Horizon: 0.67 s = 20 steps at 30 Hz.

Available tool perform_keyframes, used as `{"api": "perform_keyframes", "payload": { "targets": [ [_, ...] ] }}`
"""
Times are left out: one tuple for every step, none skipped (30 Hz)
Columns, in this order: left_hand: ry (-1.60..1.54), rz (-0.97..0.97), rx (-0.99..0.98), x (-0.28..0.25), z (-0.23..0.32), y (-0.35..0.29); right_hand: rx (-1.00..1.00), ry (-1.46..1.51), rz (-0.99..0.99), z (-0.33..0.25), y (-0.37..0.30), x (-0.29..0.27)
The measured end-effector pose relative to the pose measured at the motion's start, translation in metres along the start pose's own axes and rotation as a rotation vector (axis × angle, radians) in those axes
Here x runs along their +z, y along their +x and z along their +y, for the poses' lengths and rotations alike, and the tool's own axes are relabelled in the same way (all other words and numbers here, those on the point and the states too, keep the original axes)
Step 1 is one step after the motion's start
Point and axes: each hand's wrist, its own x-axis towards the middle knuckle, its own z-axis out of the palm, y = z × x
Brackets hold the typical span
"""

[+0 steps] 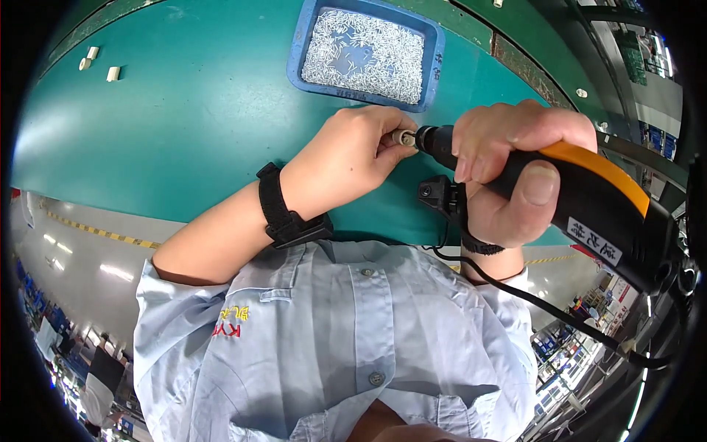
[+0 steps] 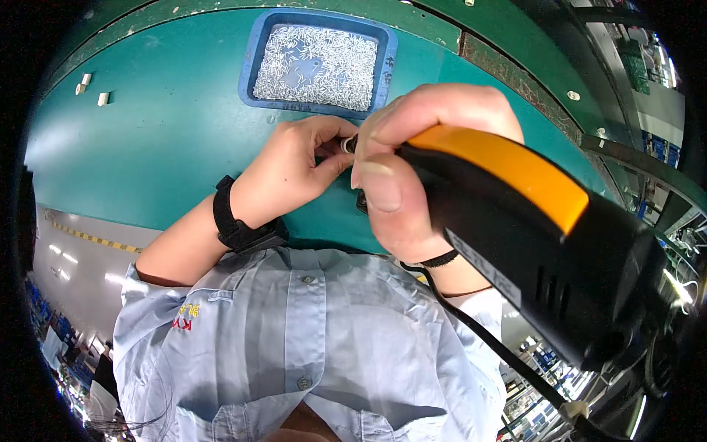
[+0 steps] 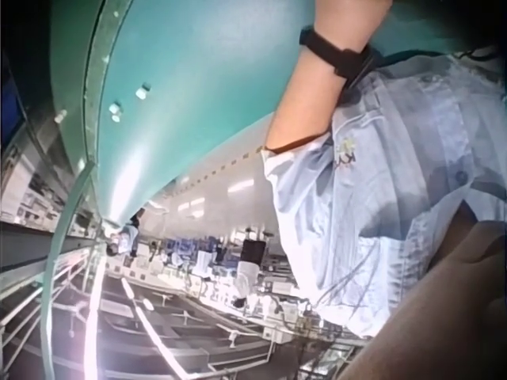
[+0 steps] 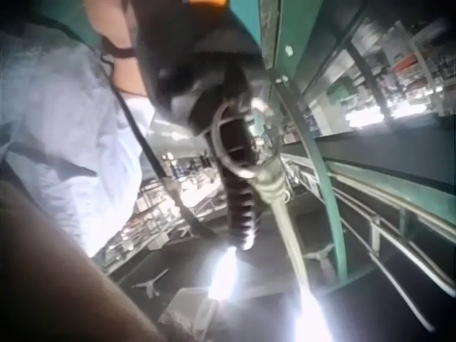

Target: Fasten screws into small metal components using an electric screwdriver on an industrial assembly line.

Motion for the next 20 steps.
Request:
{"api": "perform_keyframes", "payload": {
  "targets": [
    [0.002, 0.002, 0.002, 0.000, 0.001, -0.001, 0.004, -0.019, 0.011, 0.000, -0.001, 0.000],
    [0.031, -0.003, 0.007, 0.000, 0.001, -0.001, 0.000, -0.016, 0.009, 0.000, -0.001, -0.001],
    [0.062, -0.011, 0.015, -0.002, 0.002, -0.001, -0.003, 0.024, -0.011, -0.001, 0.001, 0.000],
    [0.093, -0.018, 0.024, -0.004, 0.003, 0.000, -0.007, 0.065, -0.033, -0.002, 0.003, 0.000],
    [0.097, -0.014, 0.028, -0.006, 0.004, -0.001, -0.011, 0.107, -0.055, -0.003, 0.005, 0.000],
    [0.125, -0.010, 0.100, -0.006, 0.004, -0.002, -0.102, 0.251, -0.084, -0.002, 0.003, -0.008],
    [0.153, -0.006, 0.172, -0.006, 0.004, -0.003, -0.193, 0.395, -0.113, -0.002, 0.001, -0.019],
    [0.183, -0.018, 0.243, -0.008, 0.007, -0.004, -0.198, 0.395, -0.100, -0.012, -0.001, -0.028],
    [0.191, -0.031, 0.247, -0.011, 0.013, -0.003, -0.222, 0.414, -0.067, -0.028, -0.004, -0.036],
    [0.233, -0.022, 0.266, -0.016, 0.019, -0.001, -0.251, 0.440, -0.050, -0.033, -0.006, -0.042],
    [0.277, -0.016, 0.287, -0.021, 0.026, 0.003, -0.265, 0.445, -0.048, -0.032, -0.009, -0.047],
    [0.320, -0.012, 0.310, -0.025, 0.032, 0.007, -0.292, 0.444, -0.021, -0.029, -0.013, -0.053],
    [0.323, -0.015, 0.320, -0.026, 0.037, 0.013, -0.313, 0.437, 0.004, -0.029, -0.021, -0.061],
    [0.461, 0.016, 0.318, -0.030, 0.038, 0.023, -0.334, 0.427, 0.031, -0.030, -0.028, -0.068],
    [0.600, 0.047, 0.314, -0.032, 0.039, 0.032, -0.343, 0.424, 0.037, -0.031, -0.035, -0.075],
    [0.605, 0.056, 0.313, -0.033, 0.036, 0.034, -0.322, 0.425, 0.029, -0.030, -0.040, -0.079],
    [0.694, -0.027, 0.196, -0.035, 0.031, 0.035, -0.297, 0.426, 0.020, -0.029, -0.044, -0.081],
    [0.781, -0.132, 0.091, -0.043, 0.027, 0.044, -0.278, 0.414, 0.033, -0.025, -0.044, -0.077],
    [0.750, -0.206, -0.010, -0.050, 0.024, 0.055, -0.269, 0.411, 0.034, -0.021, -0.043, -0.072],
    [0.717, -0.279, -0.113, -0.059, 0.022, 0.067, -0.258, 0.408, 0.033, -0.016, -0.040, -0.067]
  ]
}}
